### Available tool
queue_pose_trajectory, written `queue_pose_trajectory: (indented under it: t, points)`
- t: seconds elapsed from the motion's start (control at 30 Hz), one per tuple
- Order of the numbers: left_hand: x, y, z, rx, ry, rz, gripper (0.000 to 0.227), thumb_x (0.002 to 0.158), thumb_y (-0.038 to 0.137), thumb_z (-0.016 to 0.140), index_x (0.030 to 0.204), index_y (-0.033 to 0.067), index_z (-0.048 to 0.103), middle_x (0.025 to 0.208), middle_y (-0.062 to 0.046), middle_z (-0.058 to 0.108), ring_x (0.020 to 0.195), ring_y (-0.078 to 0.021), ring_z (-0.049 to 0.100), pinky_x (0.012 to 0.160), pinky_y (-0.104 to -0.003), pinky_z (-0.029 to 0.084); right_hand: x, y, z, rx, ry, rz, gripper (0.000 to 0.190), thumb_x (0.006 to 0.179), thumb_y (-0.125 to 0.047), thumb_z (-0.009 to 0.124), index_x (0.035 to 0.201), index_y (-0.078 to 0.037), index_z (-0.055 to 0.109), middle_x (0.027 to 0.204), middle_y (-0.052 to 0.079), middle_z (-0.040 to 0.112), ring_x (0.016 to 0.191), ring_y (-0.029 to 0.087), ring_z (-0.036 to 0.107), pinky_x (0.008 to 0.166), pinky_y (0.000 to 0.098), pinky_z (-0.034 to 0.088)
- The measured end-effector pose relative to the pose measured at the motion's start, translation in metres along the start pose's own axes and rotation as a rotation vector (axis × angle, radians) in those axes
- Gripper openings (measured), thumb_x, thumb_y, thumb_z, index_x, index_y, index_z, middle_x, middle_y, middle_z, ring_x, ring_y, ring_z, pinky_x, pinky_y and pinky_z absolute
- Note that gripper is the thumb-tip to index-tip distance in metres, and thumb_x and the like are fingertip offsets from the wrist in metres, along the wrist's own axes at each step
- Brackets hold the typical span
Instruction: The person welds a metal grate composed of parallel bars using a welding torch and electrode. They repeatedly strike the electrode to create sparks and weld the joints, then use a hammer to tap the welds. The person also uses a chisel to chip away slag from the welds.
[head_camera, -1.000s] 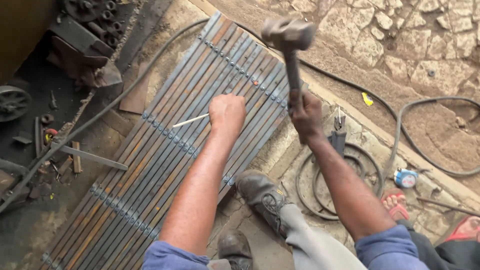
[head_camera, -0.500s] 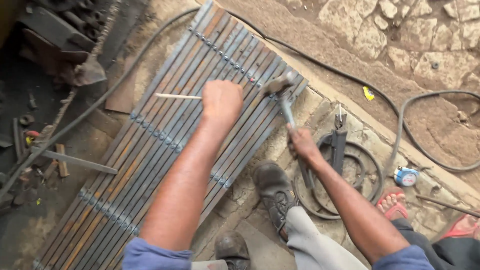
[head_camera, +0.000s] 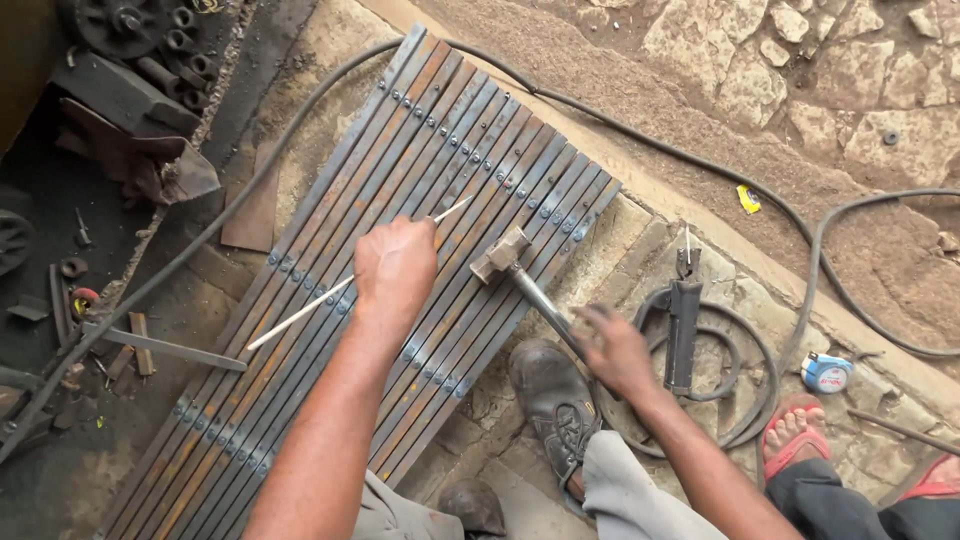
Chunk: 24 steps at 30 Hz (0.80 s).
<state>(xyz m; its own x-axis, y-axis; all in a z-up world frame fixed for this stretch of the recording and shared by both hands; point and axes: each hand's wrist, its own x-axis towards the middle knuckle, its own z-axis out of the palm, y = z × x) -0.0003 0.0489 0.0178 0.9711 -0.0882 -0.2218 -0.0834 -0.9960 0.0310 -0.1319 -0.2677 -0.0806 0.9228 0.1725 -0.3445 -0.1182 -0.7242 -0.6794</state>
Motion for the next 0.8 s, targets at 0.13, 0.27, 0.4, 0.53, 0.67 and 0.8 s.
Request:
queue_pose_trajectory:
  t: [0.13, 0.27, 0.4, 0.53, 0.67, 0.8]
  points:
    - [0.005, 0.006, 0.019, -0.002, -0.018, 0.003, 0.02, 0.09, 0.013, 0.058, 0.083, 0.0118, 0.076, 0.082, -0.015, 0.072, 0.073, -0.0346, 0.074, 0.061, -0.045, 0.058, -0.025, 0.029, -0.031, 0.036, 0.272, 0.193, 0.034, 0.097, -0.031, 0.067, 0.126, -0.012, 0.067, 0.124, 0.012, 0.065, 0.095, 0.021, 0.068, 0.081, 0.0378, 0.063]
    - [0.005, 0.012, 0.022, 0.051, -0.112, -0.048, 0.021, 0.092, 0.014, 0.058, 0.085, 0.0104, 0.078, 0.086, -0.014, 0.074, 0.078, -0.0324, 0.076, 0.065, -0.042, 0.06, -0.038, 0.069, -0.043, -0.115, 0.553, 0.267, 0.054, 0.092, -0.022, 0.073, 0.14, -0.004, 0.055, 0.133, 0.025, 0.054, 0.122, 0.035, 0.053, 0.1, 0.0488, 0.049]
    - [0.008, 0.02, 0.012, 0.06, -0.114, -0.045, 0.019, 0.091, 0.015, 0.061, 0.086, 0.0087, 0.078, 0.089, -0.013, 0.074, 0.079, -0.031, 0.076, 0.064, -0.042, 0.061, -0.038, 0.11, -0.031, -0.051, 0.449, 0.504, 0.064, 0.087, -0.02, 0.08, 0.143, -0.004, 0.055, 0.139, 0.031, 0.044, 0.122, 0.041, 0.046, 0.095, 0.0582, 0.04]
    - [0.01, 0.021, 0.004, 0.053, -0.142, -0.057, 0.017, 0.089, 0.014, 0.063, 0.087, 0.0085, 0.079, 0.09, -0.012, 0.074, 0.079, -0.0302, 0.076, 0.062, -0.042, 0.061, -0.041, 0.129, -0.021, 0.055, 0.419, 0.563, 0.052, 0.091, -0.025, 0.077, 0.136, -0.005, 0.061, 0.118, 0.019, 0.063, 0.103, 0.03, 0.064, 0.092, 0.0472, 0.054]
    - [0.01, 0.025, 0.001, 0.109, -0.141, -0.036, 0.018, 0.092, 0.015, 0.062, 0.088, 0.0083, 0.079, 0.087, -0.012, 0.074, 0.079, -0.0287, 0.077, 0.061, -0.04, 0.061, -0.044, 0.118, -0.02, 0.493, 0.459, 0.561, 0.053, 0.094, -0.022, 0.067, 0.143, -0.003, 0.055, 0.112, 0.012, 0.067, 0.089, 0.024, 0.068, 0.079, 0.0421, 0.058]
    - [0.011, 0.028, -0.002, 0.12, -0.157, -0.037, 0.019, 0.093, 0.016, 0.063, 0.089, 0.0095, 0.079, 0.085, -0.012, 0.074, 0.077, -0.0272, 0.077, 0.06, -0.039, 0.061, -0.032, 0.074, -0.04, 0.938, 0.346, 0.447, 0.073, 0.098, -0.04, 0.066, 0.155, 0.003, 0.049, 0.115, 0.017, 0.064, 0.088, 0.028, 0.066, 0.079, 0.0471, 0.059]
